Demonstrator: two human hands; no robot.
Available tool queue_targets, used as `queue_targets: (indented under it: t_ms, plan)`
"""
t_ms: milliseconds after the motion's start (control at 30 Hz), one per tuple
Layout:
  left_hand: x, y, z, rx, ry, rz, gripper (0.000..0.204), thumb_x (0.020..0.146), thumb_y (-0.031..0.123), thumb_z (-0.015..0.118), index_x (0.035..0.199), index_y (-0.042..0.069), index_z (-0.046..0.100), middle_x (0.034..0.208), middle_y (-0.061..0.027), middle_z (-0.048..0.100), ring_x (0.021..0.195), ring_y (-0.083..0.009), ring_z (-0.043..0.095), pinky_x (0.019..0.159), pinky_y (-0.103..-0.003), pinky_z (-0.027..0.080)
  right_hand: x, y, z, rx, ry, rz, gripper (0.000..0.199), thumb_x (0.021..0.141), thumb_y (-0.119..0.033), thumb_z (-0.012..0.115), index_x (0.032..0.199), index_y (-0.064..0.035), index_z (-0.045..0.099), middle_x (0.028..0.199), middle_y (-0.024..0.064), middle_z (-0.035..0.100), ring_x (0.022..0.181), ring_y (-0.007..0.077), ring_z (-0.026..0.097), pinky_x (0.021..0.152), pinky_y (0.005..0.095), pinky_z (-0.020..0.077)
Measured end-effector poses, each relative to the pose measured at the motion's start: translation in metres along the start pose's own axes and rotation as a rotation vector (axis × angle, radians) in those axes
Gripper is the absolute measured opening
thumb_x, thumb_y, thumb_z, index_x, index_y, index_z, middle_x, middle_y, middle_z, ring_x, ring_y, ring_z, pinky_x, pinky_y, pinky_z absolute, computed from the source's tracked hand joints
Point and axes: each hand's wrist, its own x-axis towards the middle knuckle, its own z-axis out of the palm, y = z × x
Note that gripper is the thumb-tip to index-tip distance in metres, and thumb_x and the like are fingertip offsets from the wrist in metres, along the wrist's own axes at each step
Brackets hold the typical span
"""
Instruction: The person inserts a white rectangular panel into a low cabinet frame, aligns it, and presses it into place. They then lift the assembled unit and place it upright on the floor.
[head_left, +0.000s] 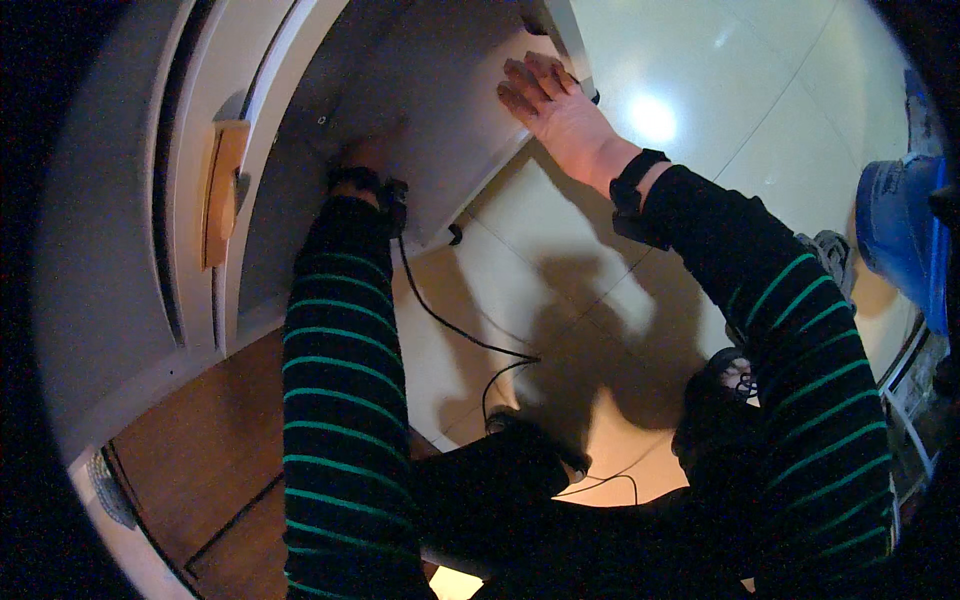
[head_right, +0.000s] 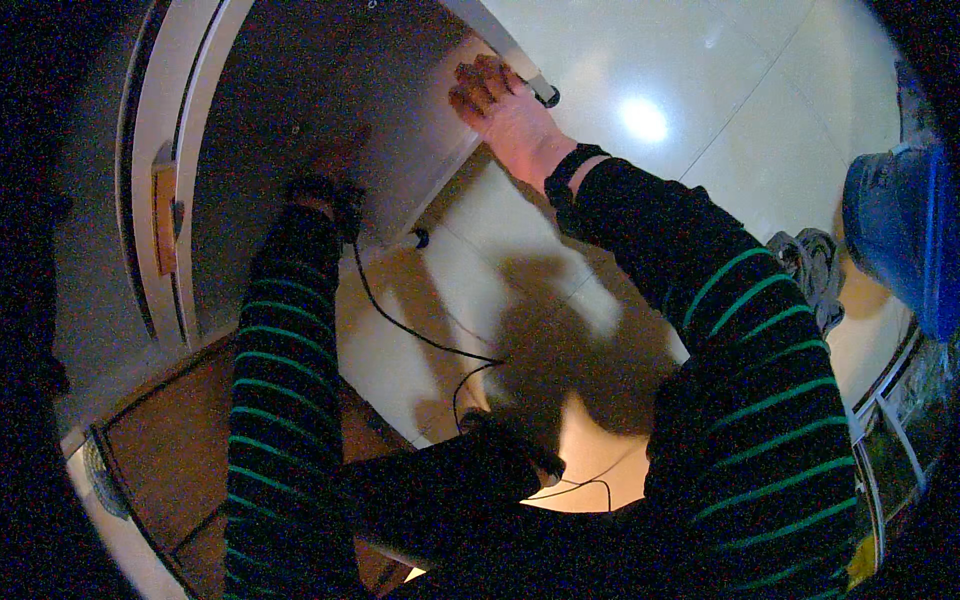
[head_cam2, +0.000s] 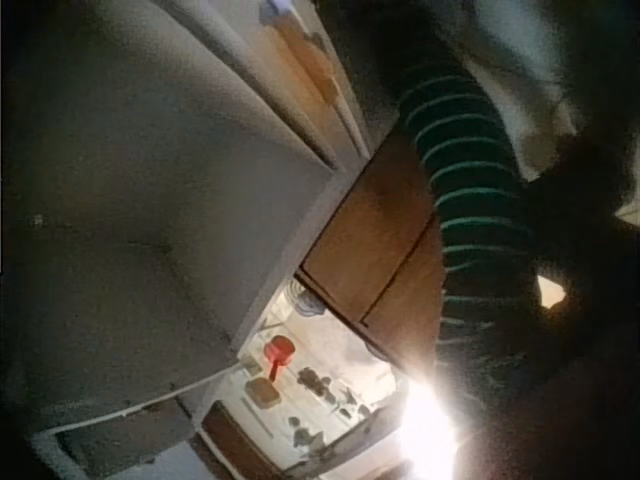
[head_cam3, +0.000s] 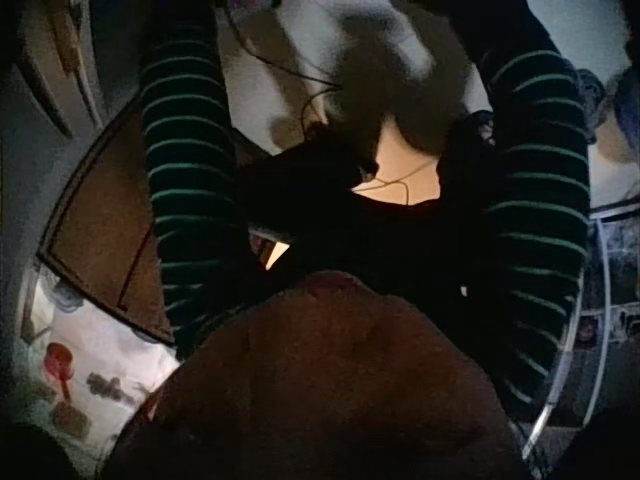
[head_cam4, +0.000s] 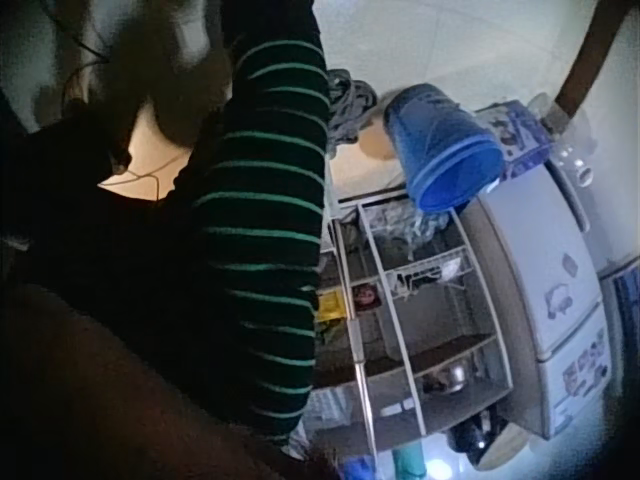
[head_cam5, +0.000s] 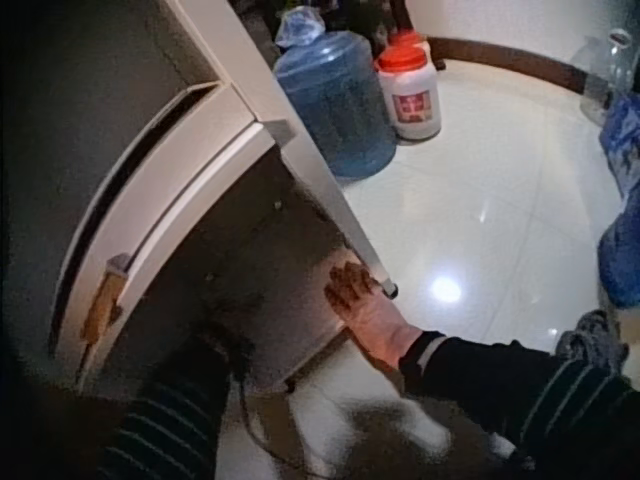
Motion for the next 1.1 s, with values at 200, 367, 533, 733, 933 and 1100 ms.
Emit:
queue_targets:
  t_ms: [200, 367, 533, 733, 933, 1100]
  plan:
    - [0.001, 0.005, -0.017, -0.019, -0.012, -0.006, 0.105, 0.068, 0.081, 0.060, 0.126, -0.006, 0.058, 0.135, -0.0217, 0.055, 0.124, -0.0334, 0.054, 0.104, -0.044, 0.040, 0.004, 0.005, -0.019, -0.020, 0.069, -0.011, 0.072, 0.079, -0.004, 0.058, 0.147, -0.0119, 0.034, 0.156, 0.0128, 0.026, 0.145, 0.0338, 0.021, 0.121, 0.0455, 0.0151]
    - [0.005, 0.008, -0.023, -0.033, -0.001, -0.009, 0.106, 0.067, 0.081, 0.062, 0.127, -0.007, 0.056, 0.135, -0.0228, 0.055, 0.125, -0.0336, 0.053, 0.106, -0.044, 0.038, 0.004, 0.010, -0.023, 0.044, 0.106, -0.011, 0.073, 0.079, -0.005, 0.060, 0.147, -0.0113, 0.034, 0.156, 0.0118, 0.027, 0.145, 0.0338, 0.021, 0.120, 0.0461, 0.0171]
    - [0.014, 0.013, -0.017, -0.041, 0.045, 0.006, 0.108, 0.066, 0.080, 0.064, 0.128, -0.008, 0.055, 0.135, -0.0239, 0.054, 0.127, -0.0339, 0.051, 0.107, -0.045, 0.037, 0.003, 0.014, -0.018, 0.058, 0.057, -0.022, 0.076, 0.079, -0.004, 0.060, 0.149, -0.0124, 0.031, 0.157, 0.0110, 0.024, 0.145, 0.0340, 0.021, 0.120, 0.0462, 0.0163]
    - [0.000, 0.004, -0.002, -0.024, 0.121, 0.008, 0.110, 0.064, 0.079, 0.066, 0.128, -0.009, 0.054, 0.135, -0.0253, 0.054, 0.128, -0.0342, 0.049, 0.109, -0.045, 0.035, 0.008, 0.017, -0.026, -0.037, -0.059, 0.015, 0.077, 0.079, -0.004, 0.060, 0.150, -0.0137, 0.030, 0.158, 0.0114, 0.023, 0.146, 0.0335, 0.020, 0.121, 0.0460, 0.0133]
    - [-0.028, -0.014, 0.026, 0.020, 0.200, 0.007, 0.112, 0.063, 0.079, 0.069, 0.129, -0.010, 0.053, 0.135, -0.0267, 0.053, 0.130, -0.0345, 0.048, 0.110, -0.046, 0.033, 0.020, 0.017, -0.038, -0.033, -0.118, -0.025, 0.080, 0.077, -0.003, 0.062, 0.150, -0.0136, 0.030, 0.159, 0.0123, 0.022, 0.146, 0.0348, 0.020, 0.120, 0.0482, 0.0149]
    - [-0.040, -0.032, 0.071, 0.067, 0.313, 0.138, 0.127, 0.061, 0.079, 0.070, 0.142, -0.012, 0.033, 0.148, -0.0335, 0.032, 0.142, -0.0448, 0.025, 0.118, -0.049, 0.017, 0.019, 0.016, -0.041, -0.074, -0.120, -0.032, 0.084, 0.077, -0.003, 0.063, 0.152, -0.0126, 0.027, 0.159, 0.0140, 0.019, 0.146, 0.0367, 0.021, 0.119, 0.0501, 0.0179]
